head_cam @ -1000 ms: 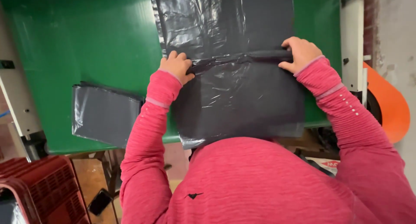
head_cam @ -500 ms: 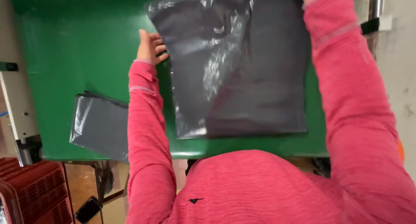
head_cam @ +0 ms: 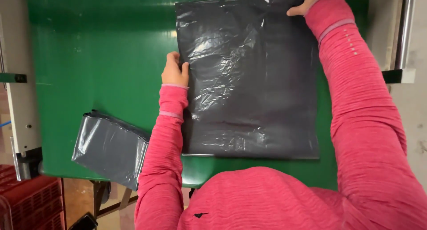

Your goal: Folding and stacking plastic bags from a conveyor belt into a crate.

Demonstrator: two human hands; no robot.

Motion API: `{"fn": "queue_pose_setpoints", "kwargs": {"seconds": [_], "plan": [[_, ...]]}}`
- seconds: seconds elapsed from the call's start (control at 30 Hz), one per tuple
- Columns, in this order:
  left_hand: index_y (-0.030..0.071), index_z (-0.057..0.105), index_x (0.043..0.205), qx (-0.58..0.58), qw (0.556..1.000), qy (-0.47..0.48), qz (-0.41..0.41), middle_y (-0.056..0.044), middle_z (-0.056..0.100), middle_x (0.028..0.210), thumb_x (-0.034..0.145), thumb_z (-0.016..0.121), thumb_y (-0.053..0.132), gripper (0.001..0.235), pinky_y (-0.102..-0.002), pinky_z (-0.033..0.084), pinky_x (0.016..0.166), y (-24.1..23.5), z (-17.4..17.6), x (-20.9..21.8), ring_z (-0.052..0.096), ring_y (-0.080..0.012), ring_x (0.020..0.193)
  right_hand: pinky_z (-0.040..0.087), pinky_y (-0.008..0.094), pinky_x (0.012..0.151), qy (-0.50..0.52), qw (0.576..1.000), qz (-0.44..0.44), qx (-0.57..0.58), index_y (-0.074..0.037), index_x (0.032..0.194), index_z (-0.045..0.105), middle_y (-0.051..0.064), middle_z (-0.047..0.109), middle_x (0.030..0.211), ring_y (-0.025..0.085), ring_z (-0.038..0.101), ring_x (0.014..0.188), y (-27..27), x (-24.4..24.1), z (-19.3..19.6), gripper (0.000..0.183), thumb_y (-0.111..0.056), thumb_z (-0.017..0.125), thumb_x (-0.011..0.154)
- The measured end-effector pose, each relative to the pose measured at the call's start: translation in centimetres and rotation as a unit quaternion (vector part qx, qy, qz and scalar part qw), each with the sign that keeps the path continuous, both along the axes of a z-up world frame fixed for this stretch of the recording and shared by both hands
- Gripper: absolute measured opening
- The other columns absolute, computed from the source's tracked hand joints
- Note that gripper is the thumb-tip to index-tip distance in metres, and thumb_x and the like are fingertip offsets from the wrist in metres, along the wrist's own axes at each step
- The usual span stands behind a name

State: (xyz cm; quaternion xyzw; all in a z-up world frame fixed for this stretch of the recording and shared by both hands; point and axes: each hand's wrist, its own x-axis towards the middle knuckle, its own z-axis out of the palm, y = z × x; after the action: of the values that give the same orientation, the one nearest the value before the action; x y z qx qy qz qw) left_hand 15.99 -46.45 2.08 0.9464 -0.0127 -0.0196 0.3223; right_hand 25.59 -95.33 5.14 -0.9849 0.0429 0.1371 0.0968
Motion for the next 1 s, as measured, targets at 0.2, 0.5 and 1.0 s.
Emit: {"fn": "queue_pose_setpoints", "kwargs": {"seconds": [0.2, 0.5, 1.0], "plan": [[0.013, 0.060, 0.106, 0.192, 0.940, -0.195, -0.204, -0.008, 0.060, 0.096, 0.084, 0.069, 0.038, 0.035, -0.042, 0.045, 0.063, -8.8, 6.0, -4.5, 0.056, -0.0301, 0.088, 0.050, 0.050, 0.092, 0.162, 0.987, -0.008, 0.004, -0.006, 0.148, 0.054, 0.018, 0.064, 0.137, 0.043, 0.064, 0.116, 1.5, 2.5, -0.5, 0.080, -0.044, 0.078, 0.082], [0.010, 0.059, 0.129, -0.658, 0.601, 0.453, -0.030, -0.018, 0.061, 0.146, 0.081, 0.035, 0.086, 0.093, -0.052, 0.040, 0.108, -3.1, -3.6, -0.5, 0.056, -0.0394, 0.139, 0.049, 0.042, 0.085, -0.420, 0.893, 0.160, 0.016, -0.024, 0.098, 0.076, -0.003, 0.070, 0.093, 0.026, 0.066, 0.092, 5.8, -22.4, 6.0, 0.029, -0.016, 0.094, 0.077], [0.016, 0.060, 0.134, -0.144, 0.988, 0.050, -0.024, -0.009, 0.068, 0.124, 0.083, 0.086, 0.057, 0.070, -0.047, 0.060, 0.084, 6.8, -0.4, -12.2, 0.068, -0.0330, 0.114, 0.042, 0.038, 0.090, -0.405, 0.909, 0.099, 0.016, -0.023, 0.083, 0.070, -0.010, 0.071, 0.109, 0.021, 0.060, 0.108, 11.8, -45.9, -2.1, 0.027, 0.001, 0.067, 0.070]]}}
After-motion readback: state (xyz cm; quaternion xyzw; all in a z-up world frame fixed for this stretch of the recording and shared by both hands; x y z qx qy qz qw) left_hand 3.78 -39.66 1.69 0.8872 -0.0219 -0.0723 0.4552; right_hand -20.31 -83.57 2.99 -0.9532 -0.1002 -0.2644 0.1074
